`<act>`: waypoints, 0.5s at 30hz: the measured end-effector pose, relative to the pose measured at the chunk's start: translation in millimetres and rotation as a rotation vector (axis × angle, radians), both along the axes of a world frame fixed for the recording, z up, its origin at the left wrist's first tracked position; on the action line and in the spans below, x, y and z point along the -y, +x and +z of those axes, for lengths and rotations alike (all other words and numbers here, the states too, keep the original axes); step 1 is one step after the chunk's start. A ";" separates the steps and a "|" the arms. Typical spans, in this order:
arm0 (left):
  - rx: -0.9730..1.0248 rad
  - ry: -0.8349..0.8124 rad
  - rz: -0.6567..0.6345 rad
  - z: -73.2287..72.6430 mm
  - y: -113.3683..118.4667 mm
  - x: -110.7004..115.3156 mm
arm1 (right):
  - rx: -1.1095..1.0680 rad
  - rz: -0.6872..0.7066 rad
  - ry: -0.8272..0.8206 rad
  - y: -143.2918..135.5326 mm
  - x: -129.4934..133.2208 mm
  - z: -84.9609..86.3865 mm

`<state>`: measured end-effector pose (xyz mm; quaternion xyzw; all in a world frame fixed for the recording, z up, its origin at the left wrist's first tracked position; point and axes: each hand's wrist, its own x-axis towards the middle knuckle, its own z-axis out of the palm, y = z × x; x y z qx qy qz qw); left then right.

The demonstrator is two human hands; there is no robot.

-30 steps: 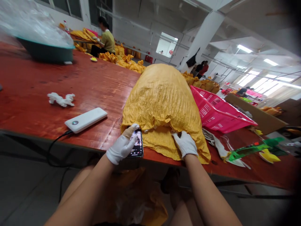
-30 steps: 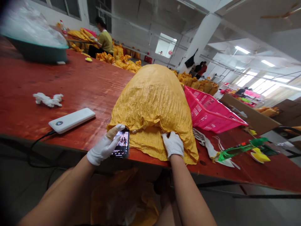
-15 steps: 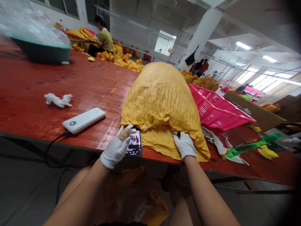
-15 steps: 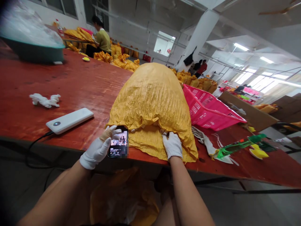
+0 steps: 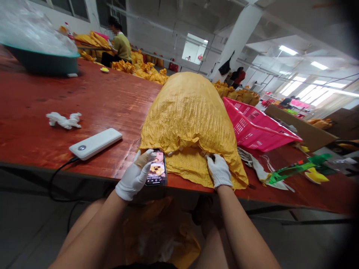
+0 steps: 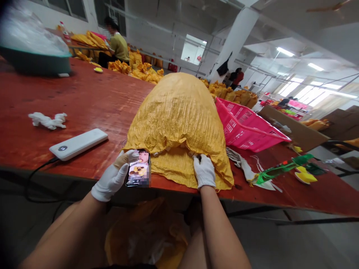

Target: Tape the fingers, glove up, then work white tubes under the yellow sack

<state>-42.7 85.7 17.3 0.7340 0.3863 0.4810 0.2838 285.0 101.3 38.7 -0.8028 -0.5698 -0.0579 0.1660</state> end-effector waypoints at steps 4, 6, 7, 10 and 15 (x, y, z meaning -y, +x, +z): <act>-0.061 0.062 -0.104 3.7 -3.7 4.6 | -0.007 0.030 0.034 0.7 -0.1 -2.9; 0.030 0.004 -0.102 3.1 -5.0 6.0 | -0.004 0.040 0.018 -0.2 -0.2 -2.0; 0.105 -0.046 -0.088 2.6 -5.6 6.6 | 0.001 0.051 0.002 -0.9 -0.1 -1.0; 0.305 -0.185 -0.027 3.0 -6.7 7.9 | 0.029 0.094 -0.056 -3.6 0.8 3.1; 0.344 -0.216 -0.010 7.1 -5.1 9.2 | 0.040 0.108 -0.115 -6.5 1.5 8.5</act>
